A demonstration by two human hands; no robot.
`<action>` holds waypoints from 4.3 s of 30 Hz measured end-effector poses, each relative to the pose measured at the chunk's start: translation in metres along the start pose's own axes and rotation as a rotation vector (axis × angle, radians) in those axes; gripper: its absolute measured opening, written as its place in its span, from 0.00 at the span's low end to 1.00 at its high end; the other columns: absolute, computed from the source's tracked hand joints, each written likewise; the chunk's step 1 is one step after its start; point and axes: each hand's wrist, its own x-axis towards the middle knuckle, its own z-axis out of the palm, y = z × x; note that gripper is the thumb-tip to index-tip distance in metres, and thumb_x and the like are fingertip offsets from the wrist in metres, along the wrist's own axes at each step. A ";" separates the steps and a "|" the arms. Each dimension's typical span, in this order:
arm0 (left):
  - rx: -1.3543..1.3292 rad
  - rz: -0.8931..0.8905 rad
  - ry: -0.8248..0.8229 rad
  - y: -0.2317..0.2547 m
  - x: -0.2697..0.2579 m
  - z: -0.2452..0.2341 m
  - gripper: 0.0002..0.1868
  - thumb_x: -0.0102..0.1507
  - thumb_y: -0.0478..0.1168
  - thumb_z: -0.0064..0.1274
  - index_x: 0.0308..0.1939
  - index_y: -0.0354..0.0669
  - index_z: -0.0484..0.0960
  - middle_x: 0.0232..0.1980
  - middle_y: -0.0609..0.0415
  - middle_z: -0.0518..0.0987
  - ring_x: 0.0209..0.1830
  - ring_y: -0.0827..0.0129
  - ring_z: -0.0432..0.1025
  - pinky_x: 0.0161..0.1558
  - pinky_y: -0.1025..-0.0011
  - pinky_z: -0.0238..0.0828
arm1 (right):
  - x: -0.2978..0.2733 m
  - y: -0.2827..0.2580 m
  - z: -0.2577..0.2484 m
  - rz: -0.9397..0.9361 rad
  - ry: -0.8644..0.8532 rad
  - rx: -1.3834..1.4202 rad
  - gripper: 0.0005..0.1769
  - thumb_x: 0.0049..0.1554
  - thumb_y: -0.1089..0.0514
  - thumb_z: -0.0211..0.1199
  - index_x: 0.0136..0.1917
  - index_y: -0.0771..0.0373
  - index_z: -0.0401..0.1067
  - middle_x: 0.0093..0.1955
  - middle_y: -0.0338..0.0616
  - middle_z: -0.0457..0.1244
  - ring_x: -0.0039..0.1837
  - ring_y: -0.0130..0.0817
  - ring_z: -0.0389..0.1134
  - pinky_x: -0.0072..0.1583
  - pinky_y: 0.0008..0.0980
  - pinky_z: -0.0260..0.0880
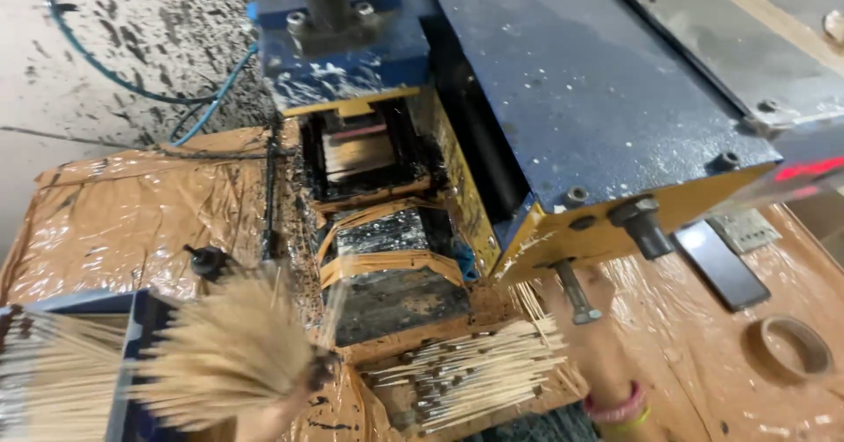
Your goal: Feeding bamboo sticks into an industrial machine for incense stick production.
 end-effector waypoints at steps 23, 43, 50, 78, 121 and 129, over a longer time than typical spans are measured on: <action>-0.290 0.256 -0.166 0.171 0.046 0.065 0.09 0.58 0.32 0.54 0.42 0.31 0.78 0.32 0.47 0.81 0.28 0.61 0.77 0.29 0.66 0.75 | 0.039 -0.080 0.116 -0.596 -0.330 0.036 0.15 0.55 0.63 0.58 0.54 0.61 0.79 0.52 0.48 0.70 0.56 0.43 0.69 0.60 0.38 0.67; -0.052 0.285 0.138 0.027 -0.045 -0.020 0.13 0.62 0.29 0.53 0.51 0.31 0.82 0.47 0.44 0.84 0.39 0.60 0.79 0.40 0.65 0.77 | 0.008 0.018 -0.028 -0.029 -0.027 -0.011 0.06 0.55 0.65 0.66 0.46 0.68 0.74 0.35 0.49 0.65 0.36 0.38 0.64 0.40 0.33 0.62; 0.416 0.840 -0.311 0.120 -0.066 0.070 0.31 0.52 0.36 0.64 0.58 0.30 0.75 0.53 0.39 0.80 0.48 0.54 0.73 0.50 0.57 0.69 | -0.015 -0.133 -0.003 -0.170 -0.554 0.777 0.14 0.53 0.72 0.60 0.52 0.65 0.76 0.44 0.43 0.72 0.40 0.27 0.69 0.40 0.27 0.69; 0.005 0.427 0.011 0.173 0.019 0.055 0.12 0.60 0.25 0.50 0.48 0.31 0.78 0.39 0.47 0.83 0.32 0.64 0.81 0.30 0.67 0.80 | 0.029 -0.189 0.020 -0.249 -0.449 -0.057 0.13 0.62 0.56 0.54 0.44 0.64 0.77 0.41 0.47 0.68 0.43 0.40 0.67 0.47 0.35 0.66; -0.062 0.338 -0.046 0.172 0.033 0.062 0.10 0.61 0.29 0.53 0.46 0.29 0.80 0.34 0.45 0.83 0.27 0.63 0.77 0.25 0.68 0.72 | 0.027 -0.100 0.092 -0.268 -0.564 -0.146 0.11 0.64 0.59 0.55 0.55 0.62 0.77 0.45 0.49 0.70 0.47 0.39 0.72 0.53 0.38 0.71; 0.042 0.586 0.324 0.025 0.027 -0.023 0.11 0.61 0.24 0.56 0.47 0.29 0.84 0.52 0.47 0.82 0.51 0.65 0.76 0.52 0.66 0.74 | 0.026 -0.170 -0.035 -0.556 -0.138 0.125 0.08 0.58 0.63 0.63 0.51 0.66 0.77 0.48 0.48 0.71 0.51 0.36 0.71 0.52 0.37 0.70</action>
